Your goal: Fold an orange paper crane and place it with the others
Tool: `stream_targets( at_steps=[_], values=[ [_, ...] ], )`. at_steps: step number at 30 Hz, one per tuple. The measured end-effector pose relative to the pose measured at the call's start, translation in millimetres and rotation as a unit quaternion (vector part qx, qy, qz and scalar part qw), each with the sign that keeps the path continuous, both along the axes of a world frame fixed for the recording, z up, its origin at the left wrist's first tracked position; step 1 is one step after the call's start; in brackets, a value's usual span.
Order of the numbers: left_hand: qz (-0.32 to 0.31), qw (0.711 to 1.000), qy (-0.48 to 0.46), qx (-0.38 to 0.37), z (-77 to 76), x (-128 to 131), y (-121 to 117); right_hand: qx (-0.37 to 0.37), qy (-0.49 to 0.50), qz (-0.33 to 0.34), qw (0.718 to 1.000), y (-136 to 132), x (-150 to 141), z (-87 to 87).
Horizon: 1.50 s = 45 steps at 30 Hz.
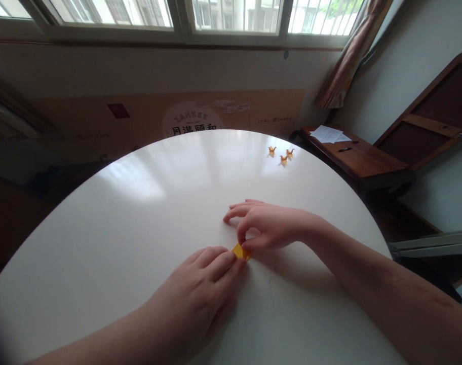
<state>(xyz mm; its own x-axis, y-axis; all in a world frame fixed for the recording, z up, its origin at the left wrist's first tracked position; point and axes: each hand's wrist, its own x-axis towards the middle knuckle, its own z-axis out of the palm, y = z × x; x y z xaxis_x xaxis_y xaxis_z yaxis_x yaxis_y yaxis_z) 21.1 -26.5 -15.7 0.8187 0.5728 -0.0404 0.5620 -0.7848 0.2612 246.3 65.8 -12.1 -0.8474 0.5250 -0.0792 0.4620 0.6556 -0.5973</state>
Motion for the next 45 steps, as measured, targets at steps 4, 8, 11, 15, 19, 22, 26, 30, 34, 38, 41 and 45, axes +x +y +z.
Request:
stream_targets(
  at_steps=[4,8,11,15,19,22,26,30,34,38,41,45],
  values=[
    [0.001,1.000,0.000,-0.005,-0.5,-0.2,0.5,-0.014,-0.041,0.028,0.999,2.3,1.9,4.1],
    [0.000,1.000,-0.004,-0.010,0.6,-0.3,0.4,-0.024,-0.063,0.031,0.997,3.3,2.5,7.9],
    [0.003,1.000,-0.008,-0.009,1.3,-0.4,0.4,-0.027,-0.075,0.027,0.996,2.0,2.5,9.8],
    [0.002,1.000,-0.013,-0.009,1.6,-0.4,1.1,-0.036,-0.089,0.029,0.995,0.1,2.8,12.3],
    [0.007,1.000,-0.020,-0.016,1.5,-0.2,2.1,-0.040,-0.095,0.027,0.994,-1.2,2.3,14.6],
    [0.002,1.000,-0.015,-0.021,1.3,-0.2,2.1,-0.040,-0.098,0.027,0.994,-1.7,2.2,15.1],
    [0.003,1.000,-0.008,-0.021,1.0,-0.4,1.1,-0.038,-0.100,0.034,0.994,-1.9,3.1,13.5],
    [0.001,1.000,-0.010,-0.016,1.4,-0.7,1.3,-0.034,-0.102,0.038,0.994,-2.0,3.9,11.7],
    [-0.007,1.000,-0.006,-0.020,1.5,-1.6,2.6,-0.033,-0.104,0.034,0.993,-2.2,3.6,11.7],
    [-0.005,1.000,-0.008,-0.020,1.6,-2.0,2.4,-0.033,-0.093,0.027,0.995,-2.6,2.7,11.7],
    [-0.001,1.000,-0.010,-0.026,1.8,-1.5,2.4,-0.036,-0.084,0.024,0.996,-3.1,2.3,11.3],
    [0.002,0.999,-0.007,-0.031,1.7,-0.6,3.3,-0.039,-0.088,0.024,0.995,-2.8,3.3,10.4]
  ],
)
